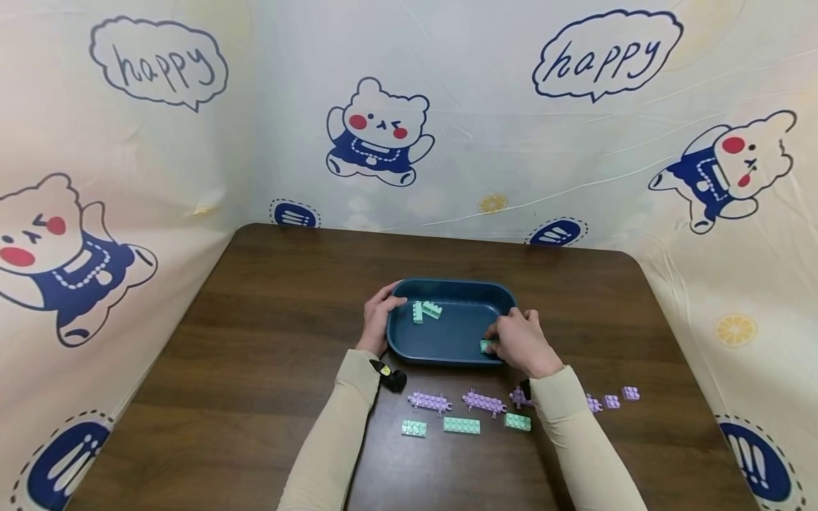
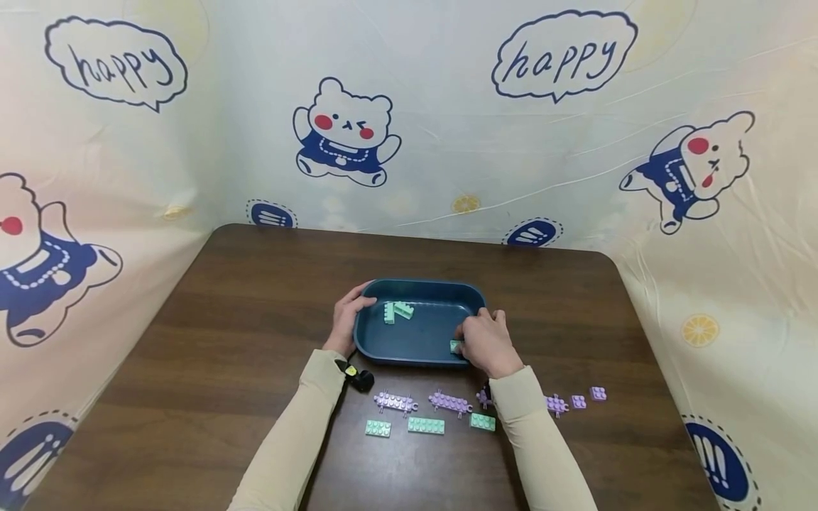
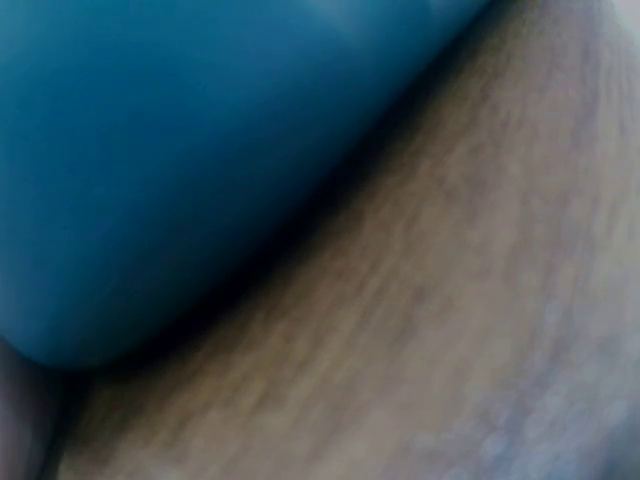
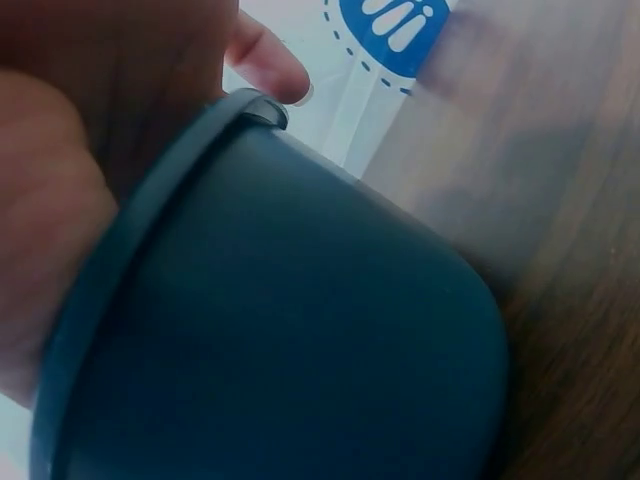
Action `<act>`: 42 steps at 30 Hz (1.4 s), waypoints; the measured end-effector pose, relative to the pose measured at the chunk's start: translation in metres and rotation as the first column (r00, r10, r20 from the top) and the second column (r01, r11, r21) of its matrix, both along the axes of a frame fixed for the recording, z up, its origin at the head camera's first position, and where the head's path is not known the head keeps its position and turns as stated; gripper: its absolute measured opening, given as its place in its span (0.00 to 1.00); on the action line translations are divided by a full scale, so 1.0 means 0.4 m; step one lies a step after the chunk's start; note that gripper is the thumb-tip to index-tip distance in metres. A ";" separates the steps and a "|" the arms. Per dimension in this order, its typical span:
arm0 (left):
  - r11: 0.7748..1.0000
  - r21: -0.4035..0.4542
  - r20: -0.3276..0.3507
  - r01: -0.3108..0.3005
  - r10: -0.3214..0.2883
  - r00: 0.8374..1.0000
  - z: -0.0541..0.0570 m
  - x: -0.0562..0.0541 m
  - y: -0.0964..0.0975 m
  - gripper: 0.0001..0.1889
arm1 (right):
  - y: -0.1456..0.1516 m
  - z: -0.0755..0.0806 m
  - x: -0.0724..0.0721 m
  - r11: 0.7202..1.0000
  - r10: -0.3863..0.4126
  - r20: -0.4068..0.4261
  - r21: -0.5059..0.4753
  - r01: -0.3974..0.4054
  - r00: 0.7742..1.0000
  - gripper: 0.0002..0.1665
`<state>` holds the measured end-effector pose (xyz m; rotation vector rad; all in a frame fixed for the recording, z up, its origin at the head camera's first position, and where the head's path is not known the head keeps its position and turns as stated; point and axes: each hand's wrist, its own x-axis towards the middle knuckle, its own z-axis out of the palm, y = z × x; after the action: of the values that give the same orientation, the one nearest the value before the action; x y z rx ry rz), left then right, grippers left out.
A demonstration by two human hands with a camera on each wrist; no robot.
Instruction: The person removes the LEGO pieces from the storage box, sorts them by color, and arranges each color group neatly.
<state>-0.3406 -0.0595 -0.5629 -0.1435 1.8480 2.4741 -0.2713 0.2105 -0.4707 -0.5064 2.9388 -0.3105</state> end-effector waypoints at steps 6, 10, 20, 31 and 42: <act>1.000 0.001 -0.002 0.002 -0.002 1.000 0.002 0.001 -0.001 0.20 | -0.002 -0.012 -0.005 1.000 -0.012 -0.004 0.015 0.012 1.000 0.10; 1.000 -0.005 -0.005 -0.001 0.001 1.000 0.004 0.002 0.000 0.20 | -0.002 -0.015 -0.006 1.000 -0.016 0.000 0.010 0.016 1.000 0.10; 1.000 -0.006 -0.003 -0.016 0.016 1.000 0.005 -0.001 0.001 0.20 | -0.008 -0.017 -0.009 1.000 -0.022 -0.015 -0.006 0.022 1.000 0.13; 1.000 -0.004 0.002 -0.013 0.013 1.000 0.003 -0.001 0.004 0.20 | -0.005 -0.016 -0.006 0.996 -0.040 0.009 -0.085 0.040 0.999 0.13; 1.000 0.000 -0.003 -0.020 0.020 1.000 0.005 0.001 0.005 0.20 | -0.001 -0.023 -0.004 0.983 -0.071 -0.021 -0.171 0.066 0.997 0.23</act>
<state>-0.3400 -0.0574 -0.5607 -0.1591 1.8573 2.4881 -0.2730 0.2099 -0.4798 -0.4337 2.9756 -0.5709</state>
